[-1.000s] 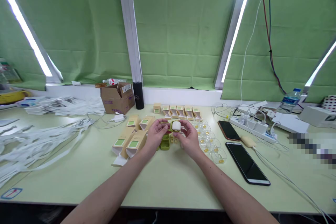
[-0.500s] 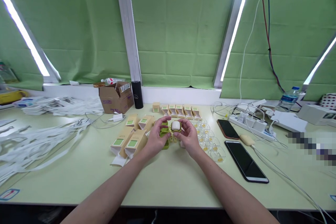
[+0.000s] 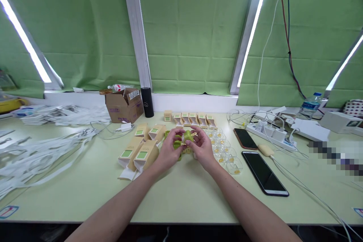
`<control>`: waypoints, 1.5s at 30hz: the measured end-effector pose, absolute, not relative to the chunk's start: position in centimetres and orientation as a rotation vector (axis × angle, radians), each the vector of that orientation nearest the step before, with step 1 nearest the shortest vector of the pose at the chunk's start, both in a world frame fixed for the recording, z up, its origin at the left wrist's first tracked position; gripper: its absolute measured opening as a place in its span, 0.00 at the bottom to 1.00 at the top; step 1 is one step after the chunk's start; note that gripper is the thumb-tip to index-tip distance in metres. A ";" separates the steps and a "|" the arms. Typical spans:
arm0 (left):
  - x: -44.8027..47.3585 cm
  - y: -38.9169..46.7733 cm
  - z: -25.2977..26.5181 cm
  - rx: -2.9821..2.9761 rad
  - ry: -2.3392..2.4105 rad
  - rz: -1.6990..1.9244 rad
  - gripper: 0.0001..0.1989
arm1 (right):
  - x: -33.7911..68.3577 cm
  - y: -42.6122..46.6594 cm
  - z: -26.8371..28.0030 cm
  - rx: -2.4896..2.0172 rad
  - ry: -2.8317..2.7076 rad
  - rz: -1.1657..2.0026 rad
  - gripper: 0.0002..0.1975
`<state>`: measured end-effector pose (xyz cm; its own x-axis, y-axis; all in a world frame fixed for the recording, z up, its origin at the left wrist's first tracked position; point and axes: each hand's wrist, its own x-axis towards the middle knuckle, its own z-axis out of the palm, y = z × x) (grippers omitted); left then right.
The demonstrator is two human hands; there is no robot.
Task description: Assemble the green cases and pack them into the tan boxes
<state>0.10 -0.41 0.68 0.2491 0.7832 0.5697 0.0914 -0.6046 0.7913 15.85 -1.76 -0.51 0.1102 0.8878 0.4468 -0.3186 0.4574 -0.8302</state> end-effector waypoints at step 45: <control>-0.4 -0.4 1.0 2.227 0.874 1.372 0.21 | 17.4 -2.7 0.0 -0.817 -1.684 0.115 0.21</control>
<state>-0.39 -0.45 1.04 0.3296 0.6796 0.6554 0.3065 -0.7336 0.6065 17.36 -2.71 0.03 -0.0527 0.5670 0.8220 0.4503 0.7482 -0.4872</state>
